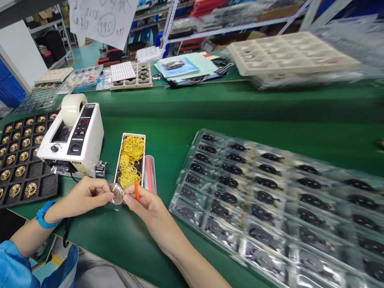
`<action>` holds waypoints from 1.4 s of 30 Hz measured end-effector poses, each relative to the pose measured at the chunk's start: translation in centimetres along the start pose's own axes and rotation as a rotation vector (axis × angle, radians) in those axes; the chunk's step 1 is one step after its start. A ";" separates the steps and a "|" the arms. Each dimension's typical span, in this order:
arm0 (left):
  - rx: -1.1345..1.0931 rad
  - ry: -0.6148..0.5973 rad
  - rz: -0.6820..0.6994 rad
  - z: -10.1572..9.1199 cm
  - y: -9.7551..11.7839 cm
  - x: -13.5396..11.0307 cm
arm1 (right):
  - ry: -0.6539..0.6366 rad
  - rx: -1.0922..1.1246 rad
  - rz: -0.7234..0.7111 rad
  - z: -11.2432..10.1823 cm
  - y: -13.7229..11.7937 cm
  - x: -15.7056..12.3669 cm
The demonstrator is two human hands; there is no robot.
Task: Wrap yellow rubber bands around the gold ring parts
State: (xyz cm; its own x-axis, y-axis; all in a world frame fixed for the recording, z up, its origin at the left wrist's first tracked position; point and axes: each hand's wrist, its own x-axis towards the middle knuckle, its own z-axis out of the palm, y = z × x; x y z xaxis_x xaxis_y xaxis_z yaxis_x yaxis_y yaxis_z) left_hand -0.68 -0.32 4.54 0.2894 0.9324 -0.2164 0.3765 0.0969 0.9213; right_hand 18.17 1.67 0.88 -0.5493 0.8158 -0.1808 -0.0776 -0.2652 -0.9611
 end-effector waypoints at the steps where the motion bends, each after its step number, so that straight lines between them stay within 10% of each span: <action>1: 0.004 0.004 0.001 0.0 0.0 0.0 | 0.005 0.001 -0.002 0.0 0.0 0.0; 14: 0.111 0.066 0.049 0.6 -0.2 0.1 | 0.026 -0.027 -0.019 0.1 0.1 0.0; 20: 0.419 0.345 0.076 1.2 -0.4 0.0 | 0.115 -0.106 -0.059 -0.1 0.5 0.2; 25: 0.448 0.546 0.509 0.9 -1.0 -0.1 | 0.092 -0.075 -0.098 -0.2 0.3 0.1; 29: 0.403 0.432 0.698 1.1 -1.3 0.2 | 0.034 0.018 -0.038 0.2 0.4 -0.2; 42: 0.291 0.182 0.625 1.7 -1.8 1.0 | -0.044 0.359 0.149 1.1 1.4 0.1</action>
State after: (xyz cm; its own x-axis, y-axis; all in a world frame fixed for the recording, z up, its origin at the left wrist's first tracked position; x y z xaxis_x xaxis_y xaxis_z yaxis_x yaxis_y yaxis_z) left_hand 0.41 -0.17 2.07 0.3863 0.8286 0.4052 0.4147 -0.5484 0.7261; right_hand 17.13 0.79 -0.21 -0.6109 0.7342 -0.2963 -0.2761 -0.5483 -0.7894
